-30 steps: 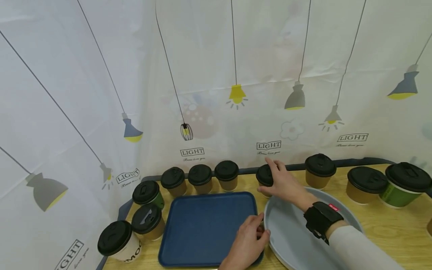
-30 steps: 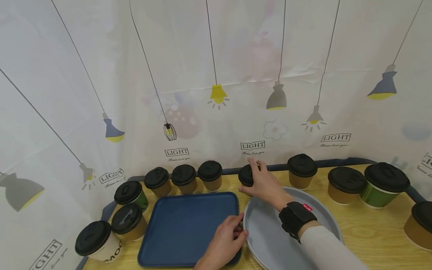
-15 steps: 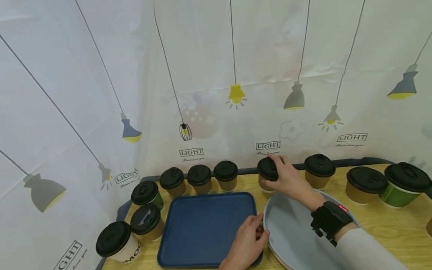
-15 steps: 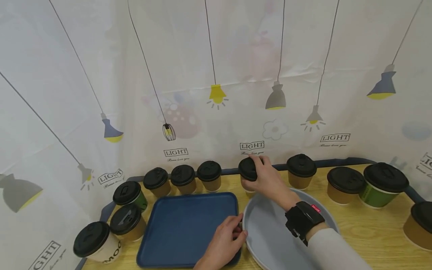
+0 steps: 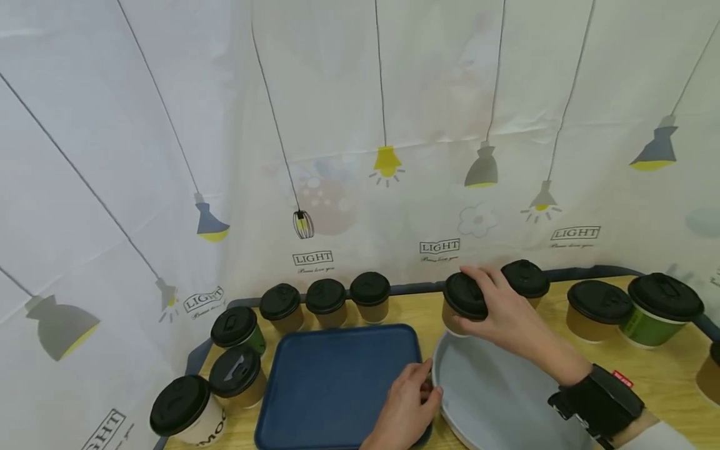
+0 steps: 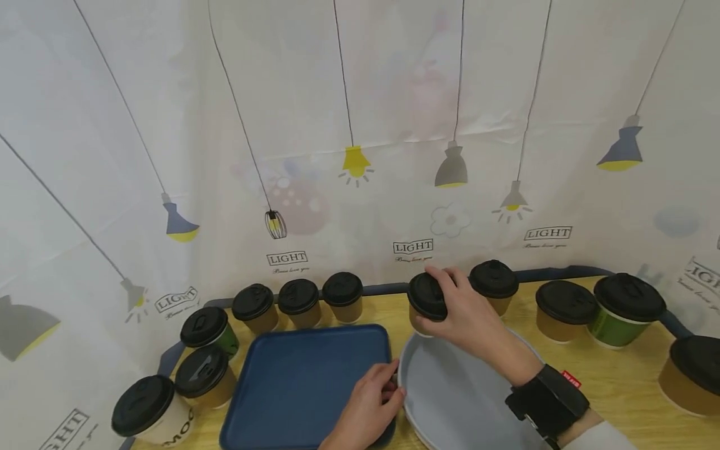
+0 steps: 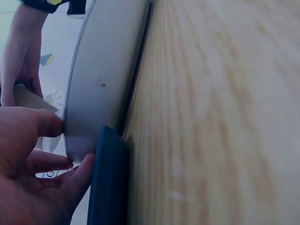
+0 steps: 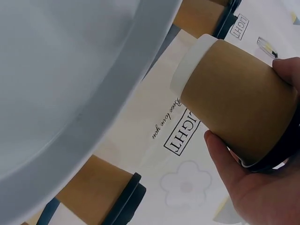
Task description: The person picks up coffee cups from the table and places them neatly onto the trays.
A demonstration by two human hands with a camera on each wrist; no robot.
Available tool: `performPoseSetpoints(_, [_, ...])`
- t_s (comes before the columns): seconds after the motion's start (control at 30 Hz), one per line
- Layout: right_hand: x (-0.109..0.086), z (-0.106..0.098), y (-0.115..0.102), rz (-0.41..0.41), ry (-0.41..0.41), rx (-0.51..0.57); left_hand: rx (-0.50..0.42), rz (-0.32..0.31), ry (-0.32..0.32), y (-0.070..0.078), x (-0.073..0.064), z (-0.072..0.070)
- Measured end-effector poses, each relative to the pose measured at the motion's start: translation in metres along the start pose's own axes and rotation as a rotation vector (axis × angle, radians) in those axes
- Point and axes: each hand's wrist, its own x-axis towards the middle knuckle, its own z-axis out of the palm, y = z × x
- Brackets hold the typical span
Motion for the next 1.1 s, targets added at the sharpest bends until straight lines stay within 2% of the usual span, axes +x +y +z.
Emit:
performPoseSetpoints(0.13, [-0.011, -0.001, 0.001, -0.015, -0.040, -0.002, 0.017, -0.004, 0.000, -0.001, 0.000, 0.000])
performPoseSetpoints(0.37, [-0.025, 0.012, 0.009, 0.037, -0.095, -0.016, -0.008, 0.001, -0.018, -0.003, -0.001, 0.001])
performPoseSetpoints(0.6, [-0.025, 0.020, 0.015, 0.063, -0.146, -0.017, -0.007, -0.006, -0.006, -0.002, 0.001, 0.001])
performPoseSetpoints(0.93, [-0.023, 0.026, 0.020, 0.088, -0.185, -0.022, -0.045, -0.044, -0.031, -0.001, 0.002, 0.003])
performPoseSetpoints(1.1, [-0.021, 0.029, 0.021, 0.078, -0.175, -0.017, -0.024, -0.031, -0.019, 0.000, 0.002, 0.001])
